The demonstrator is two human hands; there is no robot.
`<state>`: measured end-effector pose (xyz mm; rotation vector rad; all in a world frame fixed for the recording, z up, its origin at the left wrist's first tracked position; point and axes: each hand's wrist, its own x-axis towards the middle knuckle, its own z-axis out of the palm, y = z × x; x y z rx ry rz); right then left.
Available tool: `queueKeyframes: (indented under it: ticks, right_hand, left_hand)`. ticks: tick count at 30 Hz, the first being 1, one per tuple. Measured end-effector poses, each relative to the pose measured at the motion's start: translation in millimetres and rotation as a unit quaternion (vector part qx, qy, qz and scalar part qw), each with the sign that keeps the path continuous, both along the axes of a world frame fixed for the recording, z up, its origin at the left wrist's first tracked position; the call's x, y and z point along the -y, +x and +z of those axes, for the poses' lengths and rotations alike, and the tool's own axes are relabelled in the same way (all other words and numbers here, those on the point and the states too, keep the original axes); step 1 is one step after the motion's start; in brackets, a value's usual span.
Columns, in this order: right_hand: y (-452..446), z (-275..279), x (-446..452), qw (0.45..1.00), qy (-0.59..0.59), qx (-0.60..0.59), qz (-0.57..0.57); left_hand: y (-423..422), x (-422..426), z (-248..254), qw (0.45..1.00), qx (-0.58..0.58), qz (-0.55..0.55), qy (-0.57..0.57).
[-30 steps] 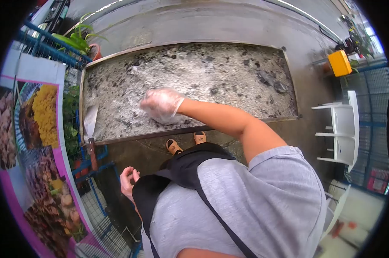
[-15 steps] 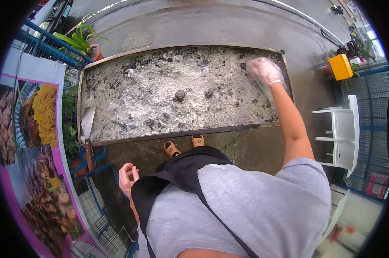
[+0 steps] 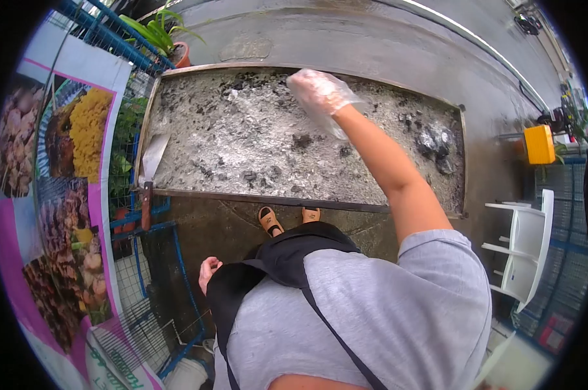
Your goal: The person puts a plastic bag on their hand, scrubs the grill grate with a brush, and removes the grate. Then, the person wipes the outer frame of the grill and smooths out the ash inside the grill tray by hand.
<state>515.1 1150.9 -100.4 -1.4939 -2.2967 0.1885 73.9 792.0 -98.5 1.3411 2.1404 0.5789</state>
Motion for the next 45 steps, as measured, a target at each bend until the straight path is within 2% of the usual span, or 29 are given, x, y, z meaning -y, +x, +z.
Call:
queueKeyframes:
  ticks: [1, 3, 6, 7, 10, 11, 12, 14, 16, 17, 18, 21, 24, 25, 27, 29, 30, 31, 32, 34, 35, 37, 38, 39, 41, 42, 43, 44, 45]
  right_hand:
    - [-20.3, 16.6, -1.0, 1.0, 0.001, -0.002, 0.007]
    - [-53.7, 74.3, 7.8, 0.982, -0.16, 0.041, -0.085]
    - [-50.3, 68.0, -6.0, 0.964, -0.223, 0.068, -0.124]
    - [-46.9, 58.7, -8.1, 0.949, -0.226, 0.14, -0.167]
    - [-24.9, 83.6, 26.4, 0.939, -0.221, 0.091, -0.248]
    - [-11.0, 71.9, 29.0, 0.939, -0.22, 0.092, -0.248]
    - [4.8, 50.9, 31.2, 0.95, -0.167, 0.131, -0.231]
    - [12.3, 48.6, 38.9, 0.955, -0.112, 0.172, -0.212]
    - [14.7, 48.8, 52.3, 0.916, -0.157, -0.028, -0.368]
    - [26.6, 17.0, 41.5, 0.934, -0.174, -0.023, -0.312]
    - [37.5, -0.9, 39.9, 0.933, -0.174, -0.023, -0.313]
    - [72.4, -20.6, 45.3, 0.979, -0.033, 0.073, -0.188]
    - [79.9, 20.0, 80.7, 0.977, -0.017, 0.059, -0.203]
    - [92.6, 14.9, 86.3, 0.979, 0.061, 0.051, -0.19]
    - [157.9, -50.7, 75.3, 0.964, 0.091, 0.05, -0.245]
    - [170.3, -12.0, 107.4, 0.918, 0.036, -0.167, -0.357]
    - [191.6, -15.1, 118.6, 0.924, 0.044, -0.081, -0.372]
    - [219.7, -24.9, 121.4, 0.883, -0.054, -0.06, -0.462]
    - [169.8, 44.7, 139.6, 0.884, -0.072, 0.022, -0.462]
    - [172.0, 32.3, 129.5, 0.906, 0.043, 0.001, -0.422]
    - [160.0, 30.9, 120.5, 0.909, 0.043, -0.003, -0.414]
    - [107.9, 41.0, 99.7, 0.934, 0.019, -0.13, -0.333]
    - [57.1, 82.3, 99.1, 0.9, -0.13, -0.282, -0.306]
    - [26.7, 79.8, 84.5, 0.849, -0.225, -0.403, -0.258]
    - [-14.7, 47.3, 43.6, 0.905, -0.231, -0.35, -0.061]
    - [-45.7, 48.3, 31.8, 0.9, -0.229, -0.362, -0.074]
    - [-61.9, 28.8, -1.0, 0.939, -0.217, -0.267, 0.015]
    - [-80.0, -27.1, -42.9, 0.974, 0.012, -0.186, 0.13]
    - [-103.2, -10.9, -53.0, 0.978, -0.088, -0.177, 0.071]
  left_hand:
    - [-4.1, 5.5, -3.9, 0.998, -0.048, -0.036, -0.011]
    - [-10.3, 16.5, -16.1, 0.996, -0.065, -0.052, -0.026]
    - [-21.1, 35.1, -38.4, 0.997, -0.036, -0.036, -0.055]
    - [-25.6, 39.4, -45.0, 0.997, -0.028, -0.031, -0.064]
    - [-38.3, 54.0, -61.3, 0.996, -0.013, -0.023, -0.089]
    - [-41.6, 58.3, -65.9, 0.995, -0.009, -0.02, -0.096]
    - [-43.8, 61.2, -71.8, 0.995, -0.004, -0.017, -0.103]
    - [-49.1, 69.1, -83.6, 0.993, 0.004, -0.013, -0.114]
    - [-53.6, 75.0, -93.2, 0.992, 0.011, -0.011, -0.124]
    - [-55.4, 78.2, -97.6, 0.991, 0.012, -0.01, -0.131]
    - [-57.4, 80.7, -101.8, 0.991, 0.015, -0.011, -0.134]
    - [-65.3, 88.9, -116.2, 0.989, 0.022, -0.012, -0.148]
    - [-71.6, 95.3, -129.8, 0.987, 0.029, -0.008, -0.161]
    - [-73.6, 98.0, -133.8, 0.986, 0.03, -0.006, -0.165]
    - [-78.5, 102.9, -142.5, 0.985, 0.033, -0.003, -0.172]
    - [-83.8, 109.1, -149.5, 0.984, 0.038, 0.003, -0.177]
    - [-85.9, 112.6, -152.8, 0.983, 0.039, 0.007, -0.179]
    - [-87.7, 114.5, -155.4, 0.983, 0.042, 0.009, -0.18]
    - [-90.5, 119.1, -158.6, 0.982, 0.042, 0.015, -0.182]
    - [-93.3, 126.7, -162.5, 0.981, 0.045, 0.027, -0.185]
    - [-94.8, 130.7, -164.7, 0.981, 0.047, 0.033, -0.185]
    - [-98.2, 139.1, -166.6, 0.98, 0.048, 0.045, -0.186]
    - [-100.1, 141.2, -167.9, 0.98, 0.048, 0.048, -0.186]
    - [-101.3, 144.2, -168.1, 0.98, 0.049, 0.054, -0.183]
    - [-104.6, 148.1, -171.3, 0.98, 0.054, 0.06, -0.184]
    - [-105.9, 149.4, -173.2, 0.98, 0.053, 0.063, -0.184]
    - [-106.5, 149.5, -174.1, 0.98, 0.055, 0.067, -0.182]
    - [-107.0, 150.1, -174.4, 0.979, 0.056, 0.07, -0.184]
    - [-108.5, 151.3, -174.6, 0.978, 0.058, 0.074, -0.185]
